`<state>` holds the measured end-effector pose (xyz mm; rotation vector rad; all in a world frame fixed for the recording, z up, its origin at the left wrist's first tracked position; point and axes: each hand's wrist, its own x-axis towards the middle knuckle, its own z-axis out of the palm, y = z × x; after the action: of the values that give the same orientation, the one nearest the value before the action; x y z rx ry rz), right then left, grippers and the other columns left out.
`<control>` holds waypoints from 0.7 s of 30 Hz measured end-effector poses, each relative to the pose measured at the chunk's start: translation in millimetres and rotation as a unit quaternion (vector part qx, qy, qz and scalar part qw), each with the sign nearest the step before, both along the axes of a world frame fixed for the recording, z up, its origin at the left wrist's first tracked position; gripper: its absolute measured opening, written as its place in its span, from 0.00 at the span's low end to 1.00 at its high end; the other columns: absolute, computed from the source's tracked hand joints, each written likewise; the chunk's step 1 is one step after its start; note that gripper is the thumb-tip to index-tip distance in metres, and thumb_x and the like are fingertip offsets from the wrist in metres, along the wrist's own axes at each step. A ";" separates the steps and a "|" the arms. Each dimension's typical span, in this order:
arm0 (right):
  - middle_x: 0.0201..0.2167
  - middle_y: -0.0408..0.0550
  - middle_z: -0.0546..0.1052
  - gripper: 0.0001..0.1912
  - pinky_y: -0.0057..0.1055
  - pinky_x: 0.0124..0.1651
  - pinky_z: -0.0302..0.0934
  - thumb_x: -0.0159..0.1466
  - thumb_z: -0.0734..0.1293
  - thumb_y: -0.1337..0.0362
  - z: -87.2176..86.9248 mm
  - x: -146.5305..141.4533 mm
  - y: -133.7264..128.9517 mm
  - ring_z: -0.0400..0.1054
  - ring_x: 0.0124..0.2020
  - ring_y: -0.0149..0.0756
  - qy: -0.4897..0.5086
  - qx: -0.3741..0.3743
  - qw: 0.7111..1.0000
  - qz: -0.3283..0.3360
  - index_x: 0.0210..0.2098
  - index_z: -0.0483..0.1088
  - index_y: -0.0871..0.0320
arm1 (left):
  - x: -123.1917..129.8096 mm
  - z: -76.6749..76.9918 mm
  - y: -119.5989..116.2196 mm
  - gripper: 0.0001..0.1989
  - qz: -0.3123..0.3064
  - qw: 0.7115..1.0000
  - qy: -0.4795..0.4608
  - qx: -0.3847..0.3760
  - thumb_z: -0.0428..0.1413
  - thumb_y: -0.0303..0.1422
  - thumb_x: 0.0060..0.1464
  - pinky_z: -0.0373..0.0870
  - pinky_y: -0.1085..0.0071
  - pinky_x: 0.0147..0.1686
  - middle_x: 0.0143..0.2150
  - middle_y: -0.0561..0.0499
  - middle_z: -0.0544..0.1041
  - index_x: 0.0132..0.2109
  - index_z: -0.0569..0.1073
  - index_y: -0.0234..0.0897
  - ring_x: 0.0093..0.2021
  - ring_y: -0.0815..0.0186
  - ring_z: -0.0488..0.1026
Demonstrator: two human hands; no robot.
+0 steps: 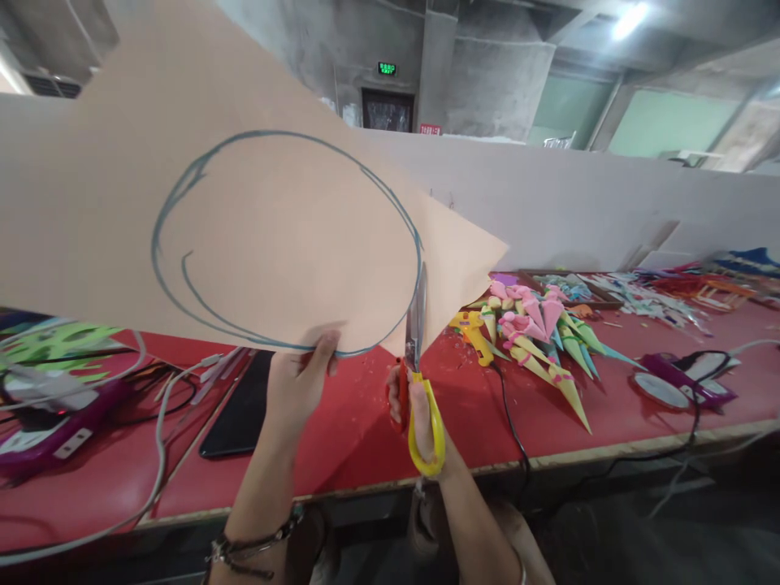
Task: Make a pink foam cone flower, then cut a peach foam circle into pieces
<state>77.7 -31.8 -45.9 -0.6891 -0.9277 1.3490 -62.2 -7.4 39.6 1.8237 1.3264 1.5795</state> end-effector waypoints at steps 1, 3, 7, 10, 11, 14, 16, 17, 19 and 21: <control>0.18 0.36 0.55 0.24 0.23 0.18 0.41 0.52 0.62 0.42 0.4 0.9 0.5 0.45 0.17 0.24 0.004 0.000 1.000 0.006 0.35 0.64 0.57 | -0.6 0.4 -0.2 0.16 -0.006 1.000 0.000 0.000 0.49 0.36 0.53 0.57 0.74 0.22 0.14 0.59 0.61 0.19 0.63 0.38 0.18 0.72 0.60; 0.19 0.36 0.54 0.24 0.23 0.18 0.41 0.52 0.62 0.42 2.0 1.0 0.9 0.45 0.17 0.24 0.014 0.001 1.000 0.019 0.35 0.64 0.57 | -0.7 1.1 -0.2 0.15 -0.013 1.000 0.000 -0.003 0.49 0.36 0.52 0.58 0.75 0.22 0.13 0.59 0.60 0.20 0.64 0.38 0.17 0.72 0.60; 0.19 0.35 0.54 0.24 0.22 0.17 0.41 0.51 0.61 0.41 6.4 -1.7 -1.2 0.44 0.16 0.23 0.035 -0.006 0.999 0.007 0.31 0.62 0.57 | 2.7 2.4 -0.8 0.11 -0.009 1.000 0.001 -0.004 0.49 0.36 0.51 0.59 0.75 0.21 0.13 0.60 0.61 0.24 0.69 0.38 0.16 0.72 0.59; 0.18 0.35 0.54 0.23 0.22 0.17 0.41 0.54 0.59 0.41 8.7 -2.9 -2.9 0.44 0.16 0.23 0.046 -0.001 0.999 -0.001 0.28 0.59 0.56 | 4.6 2.9 -1.4 0.11 -0.009 1.000 0.016 -0.010 0.49 0.35 0.50 0.61 0.75 0.23 0.13 0.59 0.62 0.24 0.70 0.37 0.17 0.72 0.60; 0.18 0.35 0.54 0.22 0.22 0.16 0.41 0.54 0.59 0.42 9.4 -3.0 -3.3 0.44 0.16 0.23 0.049 0.000 0.999 -0.001 0.27 0.59 0.56 | 4.7 2.9 -1.5 0.12 -0.010 1.000 0.020 -0.013 0.49 0.35 0.50 0.62 0.75 0.24 0.13 0.59 0.62 0.23 0.69 0.37 0.17 0.72 0.61; 0.16 0.34 0.53 0.22 0.21 0.15 0.40 0.56 0.57 0.42 12.3 -2.8 -3.9 0.43 0.15 0.23 0.043 0.003 0.999 -0.005 0.24 0.56 0.56 | 3.8 2.1 -0.6 0.13 -0.010 0.999 0.024 -0.022 0.49 0.36 0.50 0.63 0.75 0.24 0.13 0.58 0.63 0.21 0.68 0.38 0.18 0.72 0.62; 0.15 0.34 0.52 0.23 0.21 0.15 0.39 0.56 0.56 0.41 15.0 -2.8 -4.4 0.42 0.14 0.23 0.036 0.007 0.999 -0.005 0.23 0.56 0.56 | 3.2 1.5 0.6 0.13 -0.011 0.999 0.019 -0.024 0.50 0.36 0.49 0.63 0.75 0.24 0.13 0.58 0.63 0.21 0.68 0.38 0.18 0.71 0.62; 0.14 0.33 0.52 0.24 0.21 0.14 0.39 0.56 0.56 0.41 16.2 -2.9 -4.7 0.42 0.13 0.23 0.033 0.011 0.999 -0.006 0.22 0.55 0.56 | 3.0 1.3 1.3 0.12 -0.011 0.999 0.015 -0.026 0.50 0.36 0.49 0.62 0.75 0.23 0.13 0.58 0.63 0.21 0.69 0.38 0.18 0.71 0.62; 0.13 0.33 0.52 0.24 0.21 0.14 0.39 0.57 0.55 0.41 18.1 -3.0 -5.3 0.41 0.12 0.22 0.027 0.016 0.999 -0.008 0.22 0.55 0.56 | 2.7 1.0 2.4 0.12 -0.010 0.999 0.012 -0.029 0.49 0.36 0.49 0.62 0.75 0.23 0.13 0.58 0.63 0.23 0.70 0.37 0.18 0.71 0.62; 0.12 0.33 0.52 0.25 0.21 0.13 0.38 0.57 0.54 0.41 18.6 -3.1 -5.6 0.41 0.11 0.22 0.023 0.015 1.000 -0.011 0.20 0.55 0.56 | 1.8 0.5 2.9 0.12 -0.008 0.999 0.014 -0.031 0.49 0.36 0.49 0.62 0.75 0.22 0.13 0.58 0.63 0.24 0.71 0.37 0.18 0.71 0.62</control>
<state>74.6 -37.5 -27.3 -0.6403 -0.9004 1.3237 -60.4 -4.5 40.1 1.8207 1.3548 1.4948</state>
